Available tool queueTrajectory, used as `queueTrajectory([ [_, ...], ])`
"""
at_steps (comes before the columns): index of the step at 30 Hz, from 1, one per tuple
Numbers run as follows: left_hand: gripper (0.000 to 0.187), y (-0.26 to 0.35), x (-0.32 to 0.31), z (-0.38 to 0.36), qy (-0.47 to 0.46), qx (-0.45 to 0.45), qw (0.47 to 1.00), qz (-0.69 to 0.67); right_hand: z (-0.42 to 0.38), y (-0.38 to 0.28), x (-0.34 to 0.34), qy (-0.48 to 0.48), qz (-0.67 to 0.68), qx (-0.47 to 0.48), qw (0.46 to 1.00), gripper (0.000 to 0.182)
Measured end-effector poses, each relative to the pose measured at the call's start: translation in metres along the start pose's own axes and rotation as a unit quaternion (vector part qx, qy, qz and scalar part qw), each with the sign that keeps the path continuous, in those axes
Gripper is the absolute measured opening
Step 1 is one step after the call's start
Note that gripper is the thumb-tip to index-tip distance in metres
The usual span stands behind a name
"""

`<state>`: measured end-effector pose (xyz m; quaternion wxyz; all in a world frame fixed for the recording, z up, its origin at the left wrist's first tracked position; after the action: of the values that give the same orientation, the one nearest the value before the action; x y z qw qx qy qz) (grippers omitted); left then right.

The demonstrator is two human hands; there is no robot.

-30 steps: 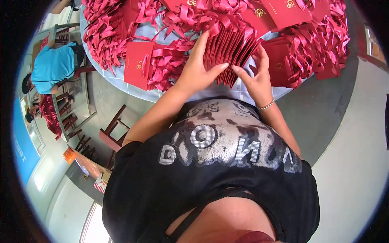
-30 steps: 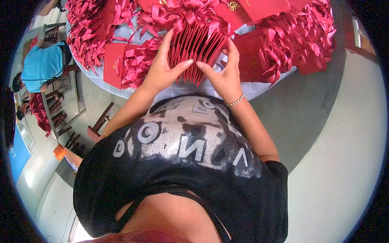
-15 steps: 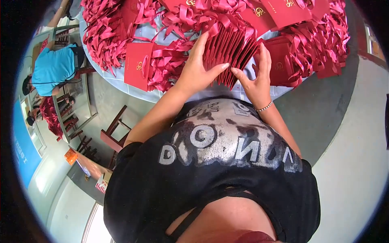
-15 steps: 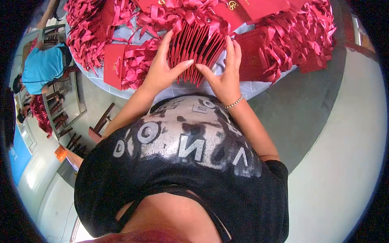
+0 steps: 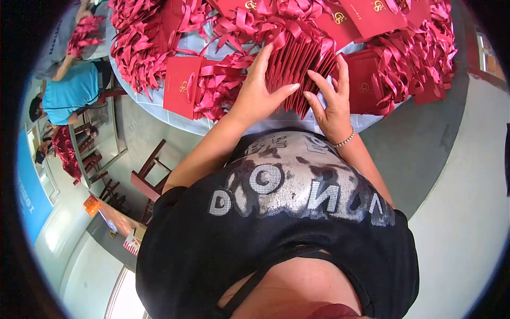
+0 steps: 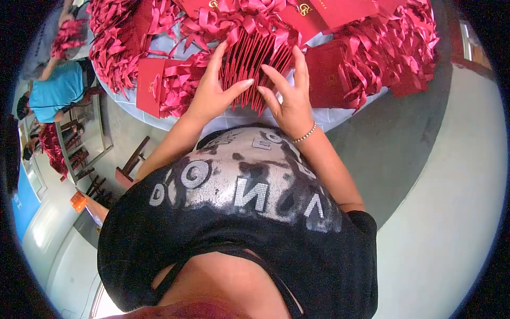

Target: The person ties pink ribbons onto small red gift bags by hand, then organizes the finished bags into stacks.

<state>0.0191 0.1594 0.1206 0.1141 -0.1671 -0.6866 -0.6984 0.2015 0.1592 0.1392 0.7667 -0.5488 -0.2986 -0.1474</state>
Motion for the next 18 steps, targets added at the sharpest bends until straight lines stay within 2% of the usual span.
queueTrajectory([
  [4, 0.098, -0.001, 0.000, 0.000, 0.018, -0.026, 0.999, 0.011, 0.000, -0.001, 0.005, 0.022, -0.003, 0.041, 0.999, 0.041],
  [7, 0.096, 0.003, 0.000, 0.000, 0.005, -0.025, 1.000, 0.004, 0.003, -0.003, 0.011, 0.048, 0.024, 0.033, 0.998, 0.039],
  [8, 0.096, 0.003, -0.001, -0.001, 0.003, -0.024, 1.000, 0.002, 0.006, -0.007, 0.012, 0.058, -0.012, 0.039, 0.997, 0.037],
  [18, 0.088, -0.013, -0.003, -0.003, 0.008, -0.050, 0.999, -0.019, 0.016, -0.013, 0.002, 0.069, -0.031, -0.001, 0.997, 0.040],
])
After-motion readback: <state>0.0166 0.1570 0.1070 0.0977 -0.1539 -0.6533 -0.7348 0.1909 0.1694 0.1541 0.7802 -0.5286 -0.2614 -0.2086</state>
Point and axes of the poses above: each hand's wrist, its own z-axis towards the middle knuckle, its own x-axis out of the back of the hand, y = z × x, the point moved 7 cm from there along z, towards the middle knuckle, and after that the axes turned 1 degree about -x, right-handed, at the moved point
